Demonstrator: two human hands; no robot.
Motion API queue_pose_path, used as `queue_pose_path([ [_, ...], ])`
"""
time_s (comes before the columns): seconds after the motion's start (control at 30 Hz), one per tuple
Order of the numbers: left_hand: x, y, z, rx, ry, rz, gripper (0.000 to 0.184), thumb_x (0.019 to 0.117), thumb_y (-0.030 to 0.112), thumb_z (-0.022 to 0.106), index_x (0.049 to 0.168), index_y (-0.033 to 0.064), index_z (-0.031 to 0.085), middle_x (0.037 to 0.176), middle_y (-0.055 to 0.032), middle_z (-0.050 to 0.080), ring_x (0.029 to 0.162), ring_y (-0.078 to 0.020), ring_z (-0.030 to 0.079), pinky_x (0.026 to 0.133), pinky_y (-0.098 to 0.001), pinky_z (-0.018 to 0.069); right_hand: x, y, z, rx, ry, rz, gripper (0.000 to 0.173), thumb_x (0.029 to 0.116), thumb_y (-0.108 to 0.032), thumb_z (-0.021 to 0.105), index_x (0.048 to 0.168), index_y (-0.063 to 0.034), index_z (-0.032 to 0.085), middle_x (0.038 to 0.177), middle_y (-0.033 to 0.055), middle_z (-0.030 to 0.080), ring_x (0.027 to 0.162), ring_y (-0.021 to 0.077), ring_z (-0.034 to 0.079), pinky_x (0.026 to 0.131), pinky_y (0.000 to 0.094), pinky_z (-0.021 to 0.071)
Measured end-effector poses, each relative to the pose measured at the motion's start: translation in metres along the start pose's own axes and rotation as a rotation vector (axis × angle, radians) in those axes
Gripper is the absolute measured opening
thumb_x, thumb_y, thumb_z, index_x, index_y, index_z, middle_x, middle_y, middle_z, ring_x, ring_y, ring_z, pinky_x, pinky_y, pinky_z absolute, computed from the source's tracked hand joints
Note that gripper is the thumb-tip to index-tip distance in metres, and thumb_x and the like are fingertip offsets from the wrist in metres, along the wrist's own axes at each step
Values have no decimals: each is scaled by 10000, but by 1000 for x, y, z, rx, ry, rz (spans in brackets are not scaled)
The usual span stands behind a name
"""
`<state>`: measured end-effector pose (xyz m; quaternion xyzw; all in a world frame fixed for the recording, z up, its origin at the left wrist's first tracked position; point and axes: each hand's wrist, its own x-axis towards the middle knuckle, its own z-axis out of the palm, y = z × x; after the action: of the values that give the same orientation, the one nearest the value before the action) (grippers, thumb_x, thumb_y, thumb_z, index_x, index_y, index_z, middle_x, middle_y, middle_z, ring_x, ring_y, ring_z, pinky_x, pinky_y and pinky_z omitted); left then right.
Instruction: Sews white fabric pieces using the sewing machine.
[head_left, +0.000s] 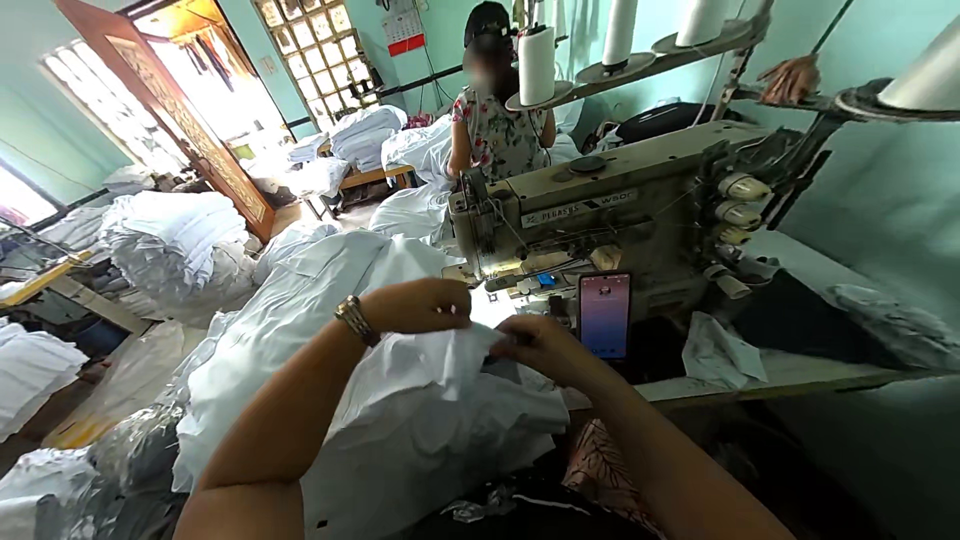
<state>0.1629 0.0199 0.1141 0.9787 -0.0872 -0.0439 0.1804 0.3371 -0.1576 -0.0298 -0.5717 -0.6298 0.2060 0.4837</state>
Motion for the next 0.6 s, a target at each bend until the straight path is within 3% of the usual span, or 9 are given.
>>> queue_pose_path([
  [0.07,-7,0,-15,141,78,-113,186,1001,201,632,963,37,710,879,-58,669,776,-137,625,711,-334,540,5,9,5,-20,60,117,290,935,-337,729,965,-49,744,831,36,681,726,76,603,707,292,520],
  [0.13,-9,8,-19,347,120,-269,198,980,269,693,1088,111,742,957,-65,712,875,-210,690,806,-467,573,5,10,8,26,87,91,285,942,-333,723,922,-49,728,776,-4,638,669,17,546,644,209,476],
  [0.17,-7,12,-16,405,121,-293,207,977,286,694,1085,121,756,971,-73,701,898,-233,692,820,-496,571,4,11,9,53,87,63,279,953,-329,712,920,-52,728,777,-15,640,664,0,545,635,187,474],
  [0.27,-4,21,-6,342,91,-173,236,962,321,685,902,100,741,896,-51,657,841,-186,653,750,-409,559,-3,22,13,127,91,52,248,963,-309,701,944,-66,743,786,-31,669,643,-24,573,614,165,501],
  [0.33,0,20,0,182,-1,-139,218,972,282,677,967,66,704,917,-59,663,793,-151,626,711,-340,540,-7,38,19,148,80,99,237,947,-314,715,935,-79,748,783,-30,671,650,-8,584,619,185,510],
  [0.4,7,25,10,279,-54,-272,200,1017,219,618,1082,44,691,994,-118,697,887,-258,687,792,-461,567,-9,47,24,145,87,109,225,924,-303,736,900,-79,742,775,-26,662,662,0,572,630,194,491],
  [0.47,14,34,19,430,-57,-367,189,1028,203,588,1115,60,677,977,-148,696,895,-336,703,762,-542,561,-9,48,23,145,98,75,206,911,-289,754,902,-83,752,798,-32,679,679,-15,578,639,176,495],
  [0.57,18,43,26,424,-58,-340,208,1024,187,594,1168,70,688,1030,-152,692,908,-333,698,773,-528,563,-12,49,26,162,112,23,182,901,-258,770,921,-78,766,901,-14,719,782,-6,630,719,181,534],
  [0.6,18,39,30,478,-13,-334,195,1023,187,597,1112,59,712,1036,-157,682,861,-329,699,724,-515,573,-13,49,27,177,117,23,174,897,-245,776,917,-73,764,915,-10,720,800,-2,636,731,181,538],
])
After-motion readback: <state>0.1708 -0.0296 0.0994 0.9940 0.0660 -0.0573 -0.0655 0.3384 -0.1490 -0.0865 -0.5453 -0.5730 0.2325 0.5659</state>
